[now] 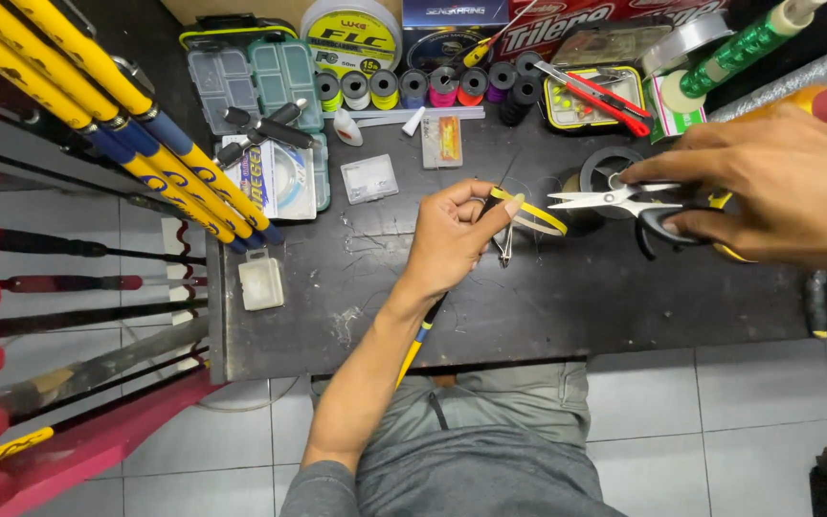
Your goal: The person holds a yellow and blue fishing rod and wraps a small white object around its tip. They then use yellow electrical tape to secure the object, wrapping it tightly around the rod's tip and cutting the tape with scissors.
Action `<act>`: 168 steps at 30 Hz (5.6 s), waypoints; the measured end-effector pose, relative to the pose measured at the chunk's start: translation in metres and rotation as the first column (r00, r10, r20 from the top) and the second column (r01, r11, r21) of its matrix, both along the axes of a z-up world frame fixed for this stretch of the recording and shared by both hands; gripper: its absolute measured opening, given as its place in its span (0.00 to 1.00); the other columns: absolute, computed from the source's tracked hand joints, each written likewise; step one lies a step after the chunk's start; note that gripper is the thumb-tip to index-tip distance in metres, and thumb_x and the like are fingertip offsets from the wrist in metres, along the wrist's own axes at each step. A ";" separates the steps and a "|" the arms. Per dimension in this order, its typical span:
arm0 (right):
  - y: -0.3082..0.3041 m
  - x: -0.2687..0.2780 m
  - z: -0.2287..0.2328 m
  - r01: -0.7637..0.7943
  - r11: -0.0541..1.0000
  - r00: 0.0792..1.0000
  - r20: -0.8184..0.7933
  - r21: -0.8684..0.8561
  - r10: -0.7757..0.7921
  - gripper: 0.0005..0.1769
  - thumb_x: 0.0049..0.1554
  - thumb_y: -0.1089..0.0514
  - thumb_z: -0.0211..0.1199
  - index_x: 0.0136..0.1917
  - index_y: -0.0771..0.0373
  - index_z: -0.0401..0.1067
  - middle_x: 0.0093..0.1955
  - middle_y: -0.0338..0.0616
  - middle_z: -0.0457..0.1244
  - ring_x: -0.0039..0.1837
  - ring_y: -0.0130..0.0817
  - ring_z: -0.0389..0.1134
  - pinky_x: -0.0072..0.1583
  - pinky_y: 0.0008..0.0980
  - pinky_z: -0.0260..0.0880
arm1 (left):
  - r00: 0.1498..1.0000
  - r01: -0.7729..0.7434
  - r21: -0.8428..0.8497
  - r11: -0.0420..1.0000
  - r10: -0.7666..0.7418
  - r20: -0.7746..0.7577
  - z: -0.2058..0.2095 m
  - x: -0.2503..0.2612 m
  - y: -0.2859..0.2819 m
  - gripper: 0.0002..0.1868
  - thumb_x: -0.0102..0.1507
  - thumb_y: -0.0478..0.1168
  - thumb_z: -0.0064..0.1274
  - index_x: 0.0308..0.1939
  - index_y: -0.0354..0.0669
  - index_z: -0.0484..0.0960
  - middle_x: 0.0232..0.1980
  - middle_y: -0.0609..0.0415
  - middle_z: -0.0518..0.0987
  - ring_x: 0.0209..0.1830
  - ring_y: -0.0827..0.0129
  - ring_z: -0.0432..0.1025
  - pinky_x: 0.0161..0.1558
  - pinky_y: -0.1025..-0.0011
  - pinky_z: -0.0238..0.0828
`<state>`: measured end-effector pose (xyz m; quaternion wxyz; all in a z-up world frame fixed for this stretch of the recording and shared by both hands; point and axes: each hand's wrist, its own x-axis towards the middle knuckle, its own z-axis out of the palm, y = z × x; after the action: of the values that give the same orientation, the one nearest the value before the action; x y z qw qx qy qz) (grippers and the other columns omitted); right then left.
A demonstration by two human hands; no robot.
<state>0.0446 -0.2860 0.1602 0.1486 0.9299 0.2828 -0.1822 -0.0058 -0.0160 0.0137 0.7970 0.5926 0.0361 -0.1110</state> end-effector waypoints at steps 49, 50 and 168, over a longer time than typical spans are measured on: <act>-0.015 -0.018 -0.069 0.333 0.820 0.928 -0.009 0.466 -0.372 0.29 0.53 0.55 0.69 0.67 0.62 0.73 0.52 0.51 0.72 0.53 0.50 0.72 0.59 0.46 0.68 | 0.999 0.013 0.055 0.998 -0.015 0.042 -0.008 0.001 -0.003 0.10 0.63 0.42 0.63 0.32 0.42 0.80 0.14 0.68 0.58 0.14 0.84 0.50 0.18 0.80 0.46; -0.016 -0.017 -0.077 0.331 0.819 0.929 -0.008 0.470 -0.371 0.29 0.53 0.55 0.69 0.67 0.62 0.73 0.52 0.51 0.72 0.53 0.50 0.72 0.59 0.46 0.68 | 0.999 0.011 0.058 0.998 -0.014 0.045 -0.008 0.001 -0.002 0.10 0.63 0.42 0.63 0.32 0.42 0.80 0.14 0.68 0.58 0.14 0.84 0.50 0.18 0.80 0.46; 0.112 -0.112 -0.096 0.618 -0.491 0.786 -0.493 0.615 0.372 0.27 0.51 0.77 0.65 0.43 0.55 0.49 0.42 0.68 0.68 0.46 0.47 0.68 0.48 0.35 0.70 | 0.974 0.060 -0.633 0.772 -0.184 -0.133 0.038 -0.126 0.030 0.16 0.71 0.28 0.47 0.62 0.24 0.75 0.30 0.34 0.76 0.11 0.76 0.63 0.08 0.84 0.53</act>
<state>-0.0676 -0.1738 0.0638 -0.8389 0.4990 0.1763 -0.1273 -0.1314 0.0140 0.0512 0.9321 0.2830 0.0335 -0.2236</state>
